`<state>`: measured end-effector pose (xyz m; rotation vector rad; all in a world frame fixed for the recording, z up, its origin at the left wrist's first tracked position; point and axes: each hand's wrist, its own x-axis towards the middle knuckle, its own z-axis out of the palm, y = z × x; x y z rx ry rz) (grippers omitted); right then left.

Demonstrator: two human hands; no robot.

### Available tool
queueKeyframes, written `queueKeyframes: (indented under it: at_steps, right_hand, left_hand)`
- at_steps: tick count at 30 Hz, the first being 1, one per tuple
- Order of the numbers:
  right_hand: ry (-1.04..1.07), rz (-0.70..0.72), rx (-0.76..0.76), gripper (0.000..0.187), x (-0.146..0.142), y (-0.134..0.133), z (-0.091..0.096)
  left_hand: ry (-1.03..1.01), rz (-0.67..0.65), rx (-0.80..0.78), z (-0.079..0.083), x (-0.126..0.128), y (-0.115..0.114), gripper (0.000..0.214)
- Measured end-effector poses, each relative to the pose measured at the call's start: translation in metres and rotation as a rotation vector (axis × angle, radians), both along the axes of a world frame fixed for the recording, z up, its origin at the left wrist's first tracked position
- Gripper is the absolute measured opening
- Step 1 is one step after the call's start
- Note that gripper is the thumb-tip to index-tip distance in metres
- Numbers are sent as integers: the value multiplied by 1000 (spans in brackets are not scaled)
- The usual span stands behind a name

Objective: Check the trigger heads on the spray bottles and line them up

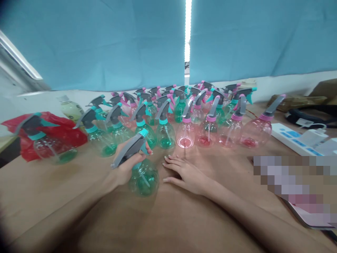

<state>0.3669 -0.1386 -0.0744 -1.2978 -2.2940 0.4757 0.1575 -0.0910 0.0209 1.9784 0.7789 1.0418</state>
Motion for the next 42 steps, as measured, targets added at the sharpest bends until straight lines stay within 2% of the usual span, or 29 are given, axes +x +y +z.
queueKeyframes:
  at_steps: [5, 9, 14, 21, 27, 42]
  right_hand:
    - [-25, -4, -13, 65, 0, 0, 2]
    - [-15, 3, -10, 63, 0, 0, 2]
    - [14, -3, -3, 60, 0, -1, 2]
    - [7, 12, 3, 61, 1, 1, 1]
    - [6, 11, -8, 62, 1, 1, 2]
    - [7, 17, 6, 60, 1, 0, 4]
  left_hand:
    - [19, -2, -7, -3, -1, 3, 16]
    - [61, 29, 13, 1, 2, 0, 31]
    - [86, 48, 22, 4, 5, -4, 38]
    - [46, 29, 9, 3, 6, -2, 30]
    - [46, 25, 2, 4, 6, -3, 35]
    - [28, -17, 5, -4, 0, 4, 23]
